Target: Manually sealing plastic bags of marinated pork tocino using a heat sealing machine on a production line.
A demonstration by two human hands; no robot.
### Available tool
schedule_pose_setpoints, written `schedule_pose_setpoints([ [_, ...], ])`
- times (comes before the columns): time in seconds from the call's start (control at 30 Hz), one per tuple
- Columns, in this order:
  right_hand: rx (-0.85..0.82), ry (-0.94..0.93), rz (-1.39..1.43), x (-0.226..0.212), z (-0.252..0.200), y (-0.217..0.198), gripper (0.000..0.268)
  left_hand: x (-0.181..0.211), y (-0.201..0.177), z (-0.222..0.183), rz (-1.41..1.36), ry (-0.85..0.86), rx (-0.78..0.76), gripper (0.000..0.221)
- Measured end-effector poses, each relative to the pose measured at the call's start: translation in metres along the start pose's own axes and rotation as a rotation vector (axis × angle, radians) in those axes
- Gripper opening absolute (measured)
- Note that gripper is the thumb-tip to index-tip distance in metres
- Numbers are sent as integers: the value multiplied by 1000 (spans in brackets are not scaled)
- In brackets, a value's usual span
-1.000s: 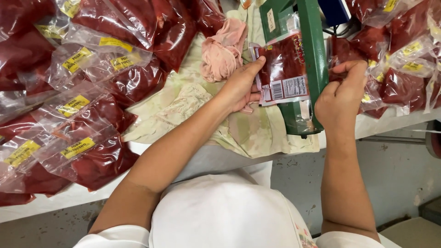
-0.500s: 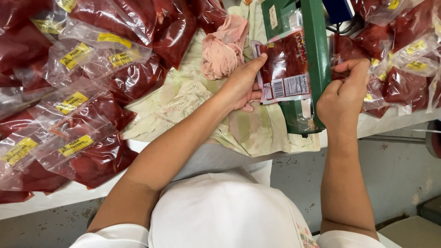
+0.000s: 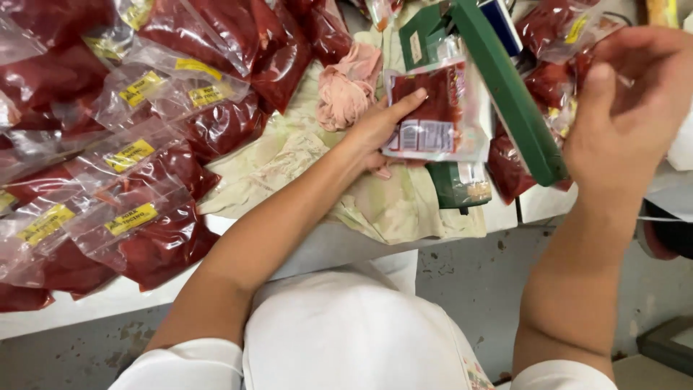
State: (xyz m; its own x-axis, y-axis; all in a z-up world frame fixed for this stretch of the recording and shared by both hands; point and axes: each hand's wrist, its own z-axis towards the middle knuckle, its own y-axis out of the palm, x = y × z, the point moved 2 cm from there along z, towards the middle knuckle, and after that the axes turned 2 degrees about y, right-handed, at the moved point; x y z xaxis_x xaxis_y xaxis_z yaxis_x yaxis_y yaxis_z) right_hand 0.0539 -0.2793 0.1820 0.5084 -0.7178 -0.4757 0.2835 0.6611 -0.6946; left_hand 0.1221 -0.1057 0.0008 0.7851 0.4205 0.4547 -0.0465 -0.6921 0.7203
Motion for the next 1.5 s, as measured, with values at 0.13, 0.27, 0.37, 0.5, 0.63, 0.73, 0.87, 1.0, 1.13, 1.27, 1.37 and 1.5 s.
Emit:
schedule_pose_setpoints([
  [0.13,29,166,85,-47,-30,30,31,15,-14,-34,82,97,-49,63],
  [0.27,78,565,862,-31,-82,89,40,11,-38,-68,150,421,-181,50],
  [0.37,-36,846,1231,-37,-92,114,34,19,-53,-91,326,473,-185,48],
  [0.5,-25,896,1264,-54,-95,118,22,26,-62,-130,455,501,-115,43],
  [0.63,-3,981,1264,-67,-104,125,21,34,-60,-158,605,507,-43,35],
  [0.73,1,1016,1270,-45,-127,133,19,37,-64,-164,696,506,-21,31],
  [0.87,7,1026,1271,-35,-135,136,18,38,-59,-170,713,493,-1,31],
  [1.0,24,1001,1226,-40,-131,126,16,27,-61,-164,663,474,-7,33],
  [1.13,6,884,909,-13,-134,110,17,-2,-79,-133,386,432,-64,32],
  [1.27,-161,773,340,-13,-124,66,26,-33,-58,-139,146,267,-119,49],
  [1.37,-221,748,174,-10,-136,45,33,-65,-47,-125,162,107,-136,51],
  [1.5,-343,1259,-77,-5,-107,23,19,-61,-15,-92,280,-81,-282,60],
])
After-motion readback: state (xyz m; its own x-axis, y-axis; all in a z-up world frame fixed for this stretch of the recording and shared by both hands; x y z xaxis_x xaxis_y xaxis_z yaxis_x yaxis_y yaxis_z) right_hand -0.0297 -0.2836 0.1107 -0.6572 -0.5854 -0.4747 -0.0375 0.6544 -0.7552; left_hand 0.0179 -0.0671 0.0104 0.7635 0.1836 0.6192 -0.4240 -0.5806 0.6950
